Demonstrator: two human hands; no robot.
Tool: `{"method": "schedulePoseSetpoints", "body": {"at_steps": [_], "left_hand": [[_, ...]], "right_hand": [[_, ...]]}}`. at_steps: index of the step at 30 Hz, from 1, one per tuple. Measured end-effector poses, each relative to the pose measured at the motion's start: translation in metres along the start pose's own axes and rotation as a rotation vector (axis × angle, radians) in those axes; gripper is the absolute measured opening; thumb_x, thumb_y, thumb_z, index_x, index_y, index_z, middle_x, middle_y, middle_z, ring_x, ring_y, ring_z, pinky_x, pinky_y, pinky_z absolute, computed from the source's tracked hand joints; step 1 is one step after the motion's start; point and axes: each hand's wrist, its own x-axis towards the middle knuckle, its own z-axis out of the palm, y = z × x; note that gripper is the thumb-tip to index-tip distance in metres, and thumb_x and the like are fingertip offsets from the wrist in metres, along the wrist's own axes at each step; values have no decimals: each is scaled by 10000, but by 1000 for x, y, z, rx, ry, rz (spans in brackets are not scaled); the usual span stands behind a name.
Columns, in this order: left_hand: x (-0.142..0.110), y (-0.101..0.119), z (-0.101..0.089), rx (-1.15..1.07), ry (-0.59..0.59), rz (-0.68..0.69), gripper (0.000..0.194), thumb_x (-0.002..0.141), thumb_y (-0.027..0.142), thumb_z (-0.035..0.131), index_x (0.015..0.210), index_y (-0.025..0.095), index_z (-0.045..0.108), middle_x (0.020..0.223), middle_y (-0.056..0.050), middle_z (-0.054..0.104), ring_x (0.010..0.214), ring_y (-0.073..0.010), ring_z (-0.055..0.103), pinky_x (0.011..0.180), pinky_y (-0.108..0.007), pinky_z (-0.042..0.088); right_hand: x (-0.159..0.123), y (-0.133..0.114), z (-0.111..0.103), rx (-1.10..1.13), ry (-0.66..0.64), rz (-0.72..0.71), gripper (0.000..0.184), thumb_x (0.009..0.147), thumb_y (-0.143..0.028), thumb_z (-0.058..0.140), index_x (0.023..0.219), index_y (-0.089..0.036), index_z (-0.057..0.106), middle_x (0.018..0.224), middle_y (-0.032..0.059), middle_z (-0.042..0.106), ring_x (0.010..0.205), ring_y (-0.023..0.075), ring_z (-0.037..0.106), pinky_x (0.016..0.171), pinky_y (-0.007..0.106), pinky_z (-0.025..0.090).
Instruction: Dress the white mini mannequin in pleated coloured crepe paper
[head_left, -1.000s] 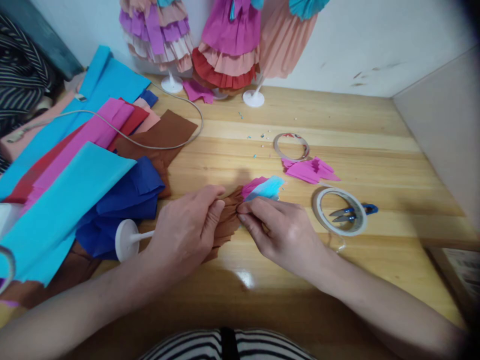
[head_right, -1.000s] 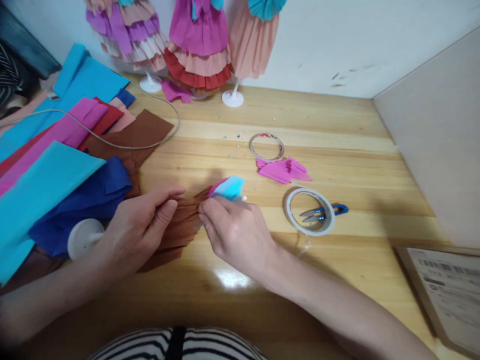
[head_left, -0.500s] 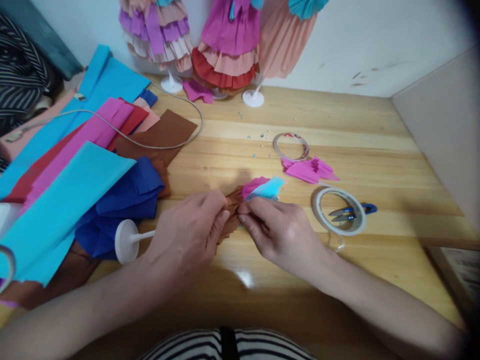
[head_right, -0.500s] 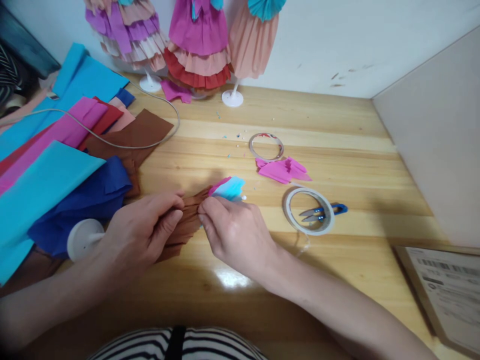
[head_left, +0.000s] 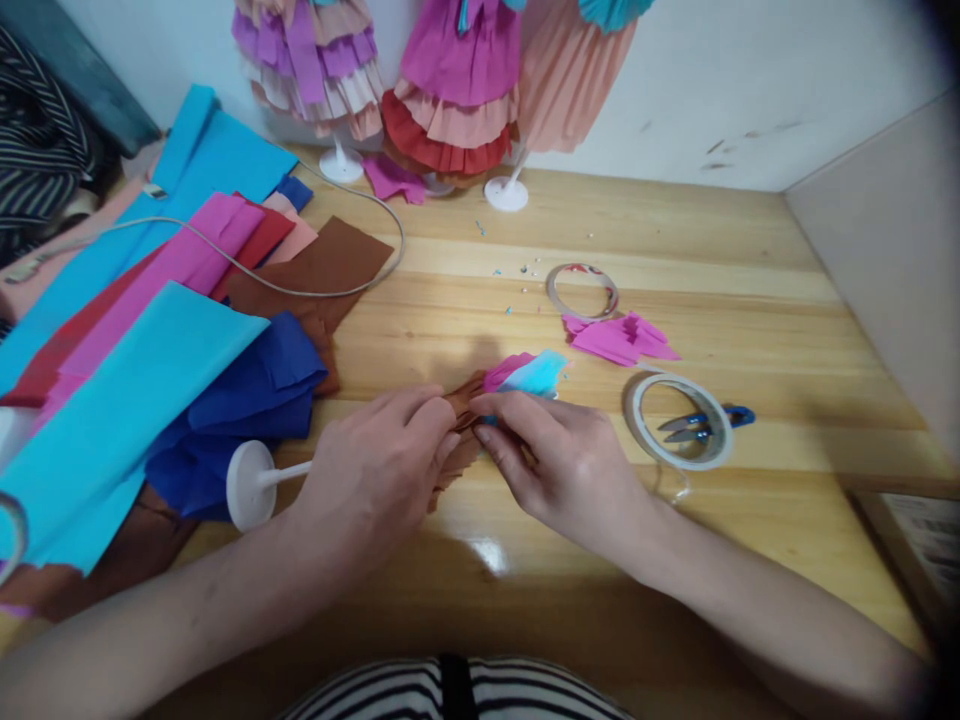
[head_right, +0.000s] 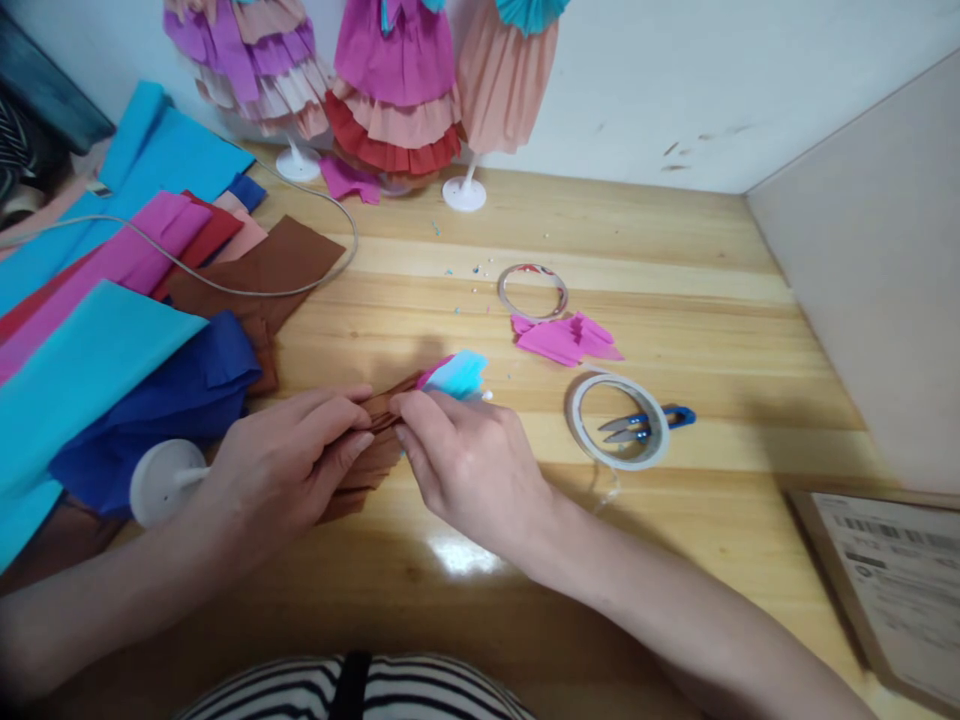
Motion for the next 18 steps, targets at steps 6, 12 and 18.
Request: {"method": "schedulePoseSetpoints", "body": {"at_steps": [6, 12, 18], "left_hand": [[0, 1, -2, 18, -13, -5, 218, 912, 203, 419, 765, 168, 575, 809, -67, 699, 743, -188, 671, 673, -303, 554], [0, 2, -4, 17, -22, 46, 103, 872, 205, 526, 792, 166, 577, 932, -81, 707, 813, -215, 679, 692, -330, 575], [0, 1, -1, 36, 37, 58, 189, 891, 138, 438, 781, 155, 591, 837, -82, 708, 742, -216, 681, 638, -336, 578]], "right_hand": [[0, 1, 0, -81, -25, -54, 177, 905, -118, 464, 784, -150, 589, 656, 25, 619, 544, 124, 542, 518, 226, 413], [-1, 2, 0, -66, -57, -50, 193, 904, -108, 445, 787, -137, 596, 667, 36, 612, 559, 132, 544, 518, 239, 417], [1, 2, -3, -5, -83, -63, 155, 906, -146, 476, 862, -119, 622, 726, 63, 642, 629, 152, 596, 549, 257, 447]]}}
